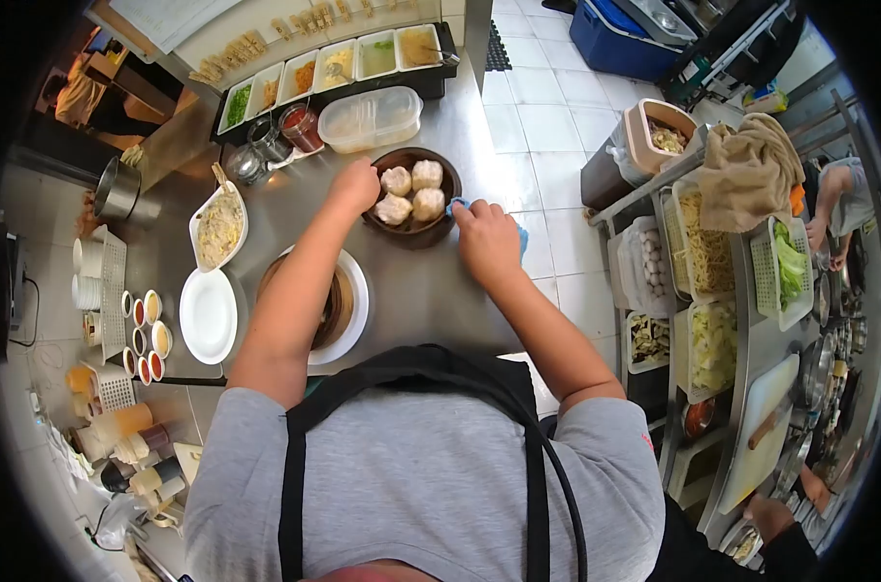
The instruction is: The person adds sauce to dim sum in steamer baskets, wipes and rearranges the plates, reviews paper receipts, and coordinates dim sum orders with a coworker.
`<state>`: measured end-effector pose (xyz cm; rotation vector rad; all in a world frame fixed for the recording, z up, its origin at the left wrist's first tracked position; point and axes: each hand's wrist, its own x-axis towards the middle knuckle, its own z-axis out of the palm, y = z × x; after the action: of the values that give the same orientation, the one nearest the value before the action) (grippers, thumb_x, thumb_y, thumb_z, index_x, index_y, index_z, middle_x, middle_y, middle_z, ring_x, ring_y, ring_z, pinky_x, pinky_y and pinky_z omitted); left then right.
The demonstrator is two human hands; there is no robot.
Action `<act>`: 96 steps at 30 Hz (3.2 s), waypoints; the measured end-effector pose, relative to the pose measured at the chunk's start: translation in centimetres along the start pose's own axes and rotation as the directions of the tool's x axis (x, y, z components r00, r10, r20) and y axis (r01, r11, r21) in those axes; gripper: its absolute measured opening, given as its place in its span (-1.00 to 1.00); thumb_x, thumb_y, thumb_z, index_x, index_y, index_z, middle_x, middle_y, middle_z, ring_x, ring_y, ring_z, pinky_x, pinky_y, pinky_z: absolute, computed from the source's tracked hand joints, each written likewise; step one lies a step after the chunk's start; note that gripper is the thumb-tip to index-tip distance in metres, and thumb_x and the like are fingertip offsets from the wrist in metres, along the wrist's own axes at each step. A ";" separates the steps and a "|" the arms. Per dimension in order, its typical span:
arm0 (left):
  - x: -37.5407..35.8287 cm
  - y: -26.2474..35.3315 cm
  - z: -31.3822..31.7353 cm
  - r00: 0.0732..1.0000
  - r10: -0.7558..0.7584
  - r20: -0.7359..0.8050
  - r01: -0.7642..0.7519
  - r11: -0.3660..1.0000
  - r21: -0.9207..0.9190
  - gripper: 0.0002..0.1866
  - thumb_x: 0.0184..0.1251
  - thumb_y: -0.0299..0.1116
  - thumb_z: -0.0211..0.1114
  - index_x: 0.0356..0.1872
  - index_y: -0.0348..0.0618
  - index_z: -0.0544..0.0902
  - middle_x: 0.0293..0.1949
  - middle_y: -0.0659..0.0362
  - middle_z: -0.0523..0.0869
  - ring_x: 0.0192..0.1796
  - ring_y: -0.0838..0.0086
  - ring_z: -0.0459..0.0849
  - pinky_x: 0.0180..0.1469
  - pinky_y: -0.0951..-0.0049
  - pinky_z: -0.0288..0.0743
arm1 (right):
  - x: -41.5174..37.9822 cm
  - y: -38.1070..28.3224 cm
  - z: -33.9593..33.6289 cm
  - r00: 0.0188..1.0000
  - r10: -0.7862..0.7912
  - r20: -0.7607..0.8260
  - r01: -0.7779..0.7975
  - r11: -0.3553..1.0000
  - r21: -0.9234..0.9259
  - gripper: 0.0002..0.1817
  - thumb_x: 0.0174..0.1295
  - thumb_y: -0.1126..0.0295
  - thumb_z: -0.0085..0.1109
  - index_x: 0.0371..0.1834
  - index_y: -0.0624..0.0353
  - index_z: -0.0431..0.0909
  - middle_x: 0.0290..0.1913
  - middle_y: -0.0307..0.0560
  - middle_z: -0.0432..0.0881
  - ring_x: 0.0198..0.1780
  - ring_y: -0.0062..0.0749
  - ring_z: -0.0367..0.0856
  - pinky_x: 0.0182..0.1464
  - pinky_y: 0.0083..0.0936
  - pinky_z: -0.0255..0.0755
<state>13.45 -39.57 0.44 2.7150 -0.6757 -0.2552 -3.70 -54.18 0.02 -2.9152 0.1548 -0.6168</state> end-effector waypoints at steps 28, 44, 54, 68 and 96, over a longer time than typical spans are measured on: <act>-3.3 0.0 -1.2 0.860 -0.286 0.421 0.492 0.683 -0.539 -0.70 0.02 -0.45 -0.05 -0.26 -0.52 0.41 -0.58 -0.09 0.56 -0.69 0.31 0.57 -0.73 0.42 0.46 | -0.4 2.9 -0.5 0.976 0.217 -0.013 -0.217 0.967 -0.137 -0.80 -0.05 0.42 -0.01 -0.38 -0.08 0.58 -0.35 -0.15 0.49 -0.28 -0.28 0.44 -0.33 -0.37 0.33; -18.7 -8.7 -14.3 0.909 -0.328 0.257 0.417 0.702 -0.577 -0.62 -0.02 -0.44 -0.10 -0.10 -0.36 0.33 -0.63 0.10 0.52 -0.79 0.51 0.47 -0.83 0.59 0.33 | 3.1 -2.3 4.7 0.999 0.002 -0.041 0.004 0.992 0.128 -0.79 -0.03 0.42 0.02 -0.31 -0.07 0.57 -0.35 -0.17 0.50 -0.30 -0.25 0.45 -0.31 -0.37 0.36; -23.2 -9.6 -11.4 0.840 -0.445 0.312 0.537 0.590 -0.603 -0.65 0.00 -0.41 -0.09 -0.16 -0.36 0.34 -0.62 0.11 0.53 -0.77 0.52 0.48 -0.78 0.59 0.35 | 7.2 -5.5 8.7 0.994 -0.104 0.015 0.102 0.988 0.112 -0.74 -0.05 0.43 -0.03 -0.29 -0.13 0.57 -0.31 -0.21 0.52 -0.22 -0.27 0.44 -0.24 -0.33 0.33; -27.4 -13.5 -2.9 0.709 -0.597 0.374 0.531 0.104 -0.841 -0.26 0.10 0.29 -0.19 0.20 -0.01 0.16 0.09 0.17 0.32 0.07 0.37 0.33 -0.08 0.32 0.34 | 3.9 -10.2 3.1 0.713 -0.126 0.689 -0.568 0.472 0.674 -0.44 0.06 -0.07 -0.09 0.09 -0.05 0.26 0.11 -0.06 0.26 -0.02 -0.08 0.32 -0.14 -0.16 0.28; -17.1 -40.0 -19.0 0.908 -0.390 0.151 0.068 -0.219 -0.973 -0.28 0.05 0.23 -0.01 0.19 0.07 0.13 0.14 0.14 0.30 0.16 0.25 0.29 0.06 -0.05 0.15 | 28.2 -42.6 8.4 0.516 -0.342 0.785 -0.731 0.303 0.612 -0.22 -0.14 -0.22 -0.01 0.12 0.04 0.23 0.08 -0.08 0.34 -0.01 -0.34 0.37 0.02 -0.45 0.22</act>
<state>20.24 7.19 5.38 1.0919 0.2471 -0.3489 28.27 -15.00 10.94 -1.5451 0.0528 0.6863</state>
